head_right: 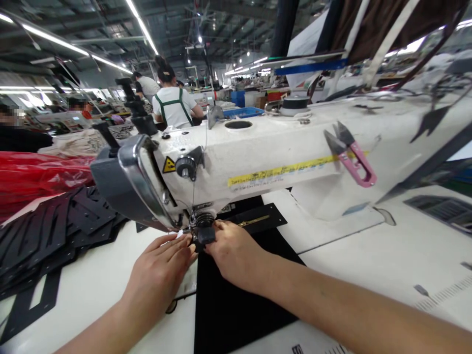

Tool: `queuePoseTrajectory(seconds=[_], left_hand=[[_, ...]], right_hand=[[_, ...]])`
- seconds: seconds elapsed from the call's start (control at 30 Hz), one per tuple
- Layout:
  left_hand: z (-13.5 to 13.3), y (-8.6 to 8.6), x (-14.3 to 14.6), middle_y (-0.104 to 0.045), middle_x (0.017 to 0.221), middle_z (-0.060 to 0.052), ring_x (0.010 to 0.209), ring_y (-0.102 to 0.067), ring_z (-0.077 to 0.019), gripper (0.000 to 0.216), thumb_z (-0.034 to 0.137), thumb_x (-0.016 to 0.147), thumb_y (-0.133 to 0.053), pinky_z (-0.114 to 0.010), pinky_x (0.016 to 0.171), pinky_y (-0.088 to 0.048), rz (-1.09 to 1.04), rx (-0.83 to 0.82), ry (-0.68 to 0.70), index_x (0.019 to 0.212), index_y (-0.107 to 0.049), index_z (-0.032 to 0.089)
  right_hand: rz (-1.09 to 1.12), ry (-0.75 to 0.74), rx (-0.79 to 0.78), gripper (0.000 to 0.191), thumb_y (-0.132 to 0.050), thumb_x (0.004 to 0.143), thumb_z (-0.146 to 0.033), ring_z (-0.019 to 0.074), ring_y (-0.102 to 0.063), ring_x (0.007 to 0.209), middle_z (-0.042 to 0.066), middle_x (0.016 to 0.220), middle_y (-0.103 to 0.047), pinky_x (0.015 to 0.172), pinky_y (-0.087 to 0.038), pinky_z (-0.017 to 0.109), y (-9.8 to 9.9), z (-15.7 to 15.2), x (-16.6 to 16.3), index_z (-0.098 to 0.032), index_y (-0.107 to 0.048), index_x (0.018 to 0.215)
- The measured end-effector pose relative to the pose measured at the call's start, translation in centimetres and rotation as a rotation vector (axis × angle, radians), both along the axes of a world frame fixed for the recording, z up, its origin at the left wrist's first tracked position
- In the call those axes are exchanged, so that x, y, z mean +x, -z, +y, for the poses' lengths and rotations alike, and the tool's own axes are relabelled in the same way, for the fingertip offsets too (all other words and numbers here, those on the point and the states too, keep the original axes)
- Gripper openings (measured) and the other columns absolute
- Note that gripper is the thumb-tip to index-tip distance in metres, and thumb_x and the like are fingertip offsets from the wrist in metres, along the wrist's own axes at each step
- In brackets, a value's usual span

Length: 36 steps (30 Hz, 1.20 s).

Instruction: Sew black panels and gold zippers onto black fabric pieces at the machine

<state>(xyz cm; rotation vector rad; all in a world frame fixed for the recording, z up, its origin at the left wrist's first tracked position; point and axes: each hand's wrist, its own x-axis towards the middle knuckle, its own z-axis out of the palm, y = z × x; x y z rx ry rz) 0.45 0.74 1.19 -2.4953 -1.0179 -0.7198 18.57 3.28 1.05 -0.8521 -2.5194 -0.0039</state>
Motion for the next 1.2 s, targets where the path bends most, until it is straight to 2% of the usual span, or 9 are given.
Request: queuePoseTrajectory(seconds=[0.2, 0.47, 0.7, 0.87, 1.0, 1.1, 1.2], left_hand=[[0.4, 0.2, 0.0, -0.07, 0.087, -0.009, 0.081, -0.067, -0.0202, 0.024, 0.017, 0.093, -0.038, -0.036, 0.077, -0.053, -0.034, 0.004, -0.022, 0.079, -0.058, 0.013], [0.9, 0.7, -0.1, -0.069, 0.085, -0.008, 0.08, -0.066, -0.0203, 0.025, 0.02, 0.094, -0.038, -0.037, 0.076, -0.052, -0.047, 0.001, -0.045, 0.078, -0.057, 0.015], [1.0, 0.6, -0.2, -0.069, 0.082, -0.009, 0.077, -0.067, -0.0209, 0.024, 0.017, 0.092, -0.039, -0.038, 0.074, -0.053, -0.051, -0.024, -0.044, 0.076, -0.056, 0.014], [0.9, 0.6, -0.3, -0.069, 0.085, -0.009, 0.08, -0.066, -0.0206, 0.017, 0.014, 0.09, -0.043, -0.037, 0.075, -0.053, -0.062, -0.027, -0.041, 0.08, -0.057, 0.015], [0.8, 0.6, -0.4, -0.069, 0.087, -0.009, 0.081, -0.066, -0.0211, 0.017, 0.013, 0.089, -0.043, -0.038, 0.075, -0.053, -0.078, -0.024, -0.044, 0.079, -0.057, 0.015], [0.7, 0.6, -0.4, -0.069, 0.086, -0.009, 0.08, -0.066, -0.0213, 0.016, 0.012, 0.089, -0.045, -0.038, 0.074, -0.053, -0.09, -0.024, -0.053, 0.079, -0.057, 0.015], [0.8, 0.7, -0.4, -0.069, 0.083, -0.007, 0.077, -0.066, -0.0207, 0.015, 0.012, 0.088, -0.046, -0.037, 0.073, -0.053, -0.106, -0.024, -0.056, 0.079, -0.056, 0.015]], right_hand=[[0.07, -0.01, 0.069, 0.028, -0.045, 0.08, -0.004, 0.0202, -0.061, 0.086, 0.013, 0.1, -0.065, 0.079, -0.049, 0.033, -0.1, 0.1, -0.1, -0.012, -0.062, 0.101], [0.08, -0.015, 0.045, 0.022, -0.043, 0.082, -0.006, 0.0188, -0.061, 0.084, 0.01, 0.093, -0.066, 0.077, -0.049, 0.032, 0.3, 0.4, -0.1, -0.015, -0.063, 0.081], [0.074, -0.018, 0.043, 0.023, -0.043, 0.083, -0.006, 0.02, -0.061, 0.081, 0.01, 0.091, -0.066, 0.075, -0.049, 0.033, 0.4, 0.7, -0.2, -0.016, -0.063, 0.081], [0.119, -0.021, 0.06, 0.021, -0.045, 0.084, -0.007, 0.0177, -0.061, 0.083, 0.008, 0.092, -0.066, 0.077, -0.048, 0.03, 0.5, 0.6, -0.4, -0.017, -0.064, 0.083], [0.177, 0.056, 0.039, 0.013, -0.052, 0.081, -0.011, 0.0211, -0.061, 0.084, 0.009, 0.09, -0.066, 0.079, -0.048, 0.034, 0.7, 0.3, -0.4, -0.016, -0.063, 0.086], [0.186, 0.119, 0.051, 0.008, -0.055, 0.08, -0.013, 0.0255, -0.06, 0.087, 0.013, 0.091, -0.066, 0.081, -0.047, 0.04, 0.9, 0.2, -0.3, -0.014, -0.063, 0.08], [0.179, 0.129, 0.025, 0.009, -0.054, 0.081, -0.014, 0.0239, -0.06, 0.087, 0.01, 0.09, -0.066, 0.079, -0.048, 0.038, 1.0, 0.2, -0.3, -0.016, -0.063, 0.081]])
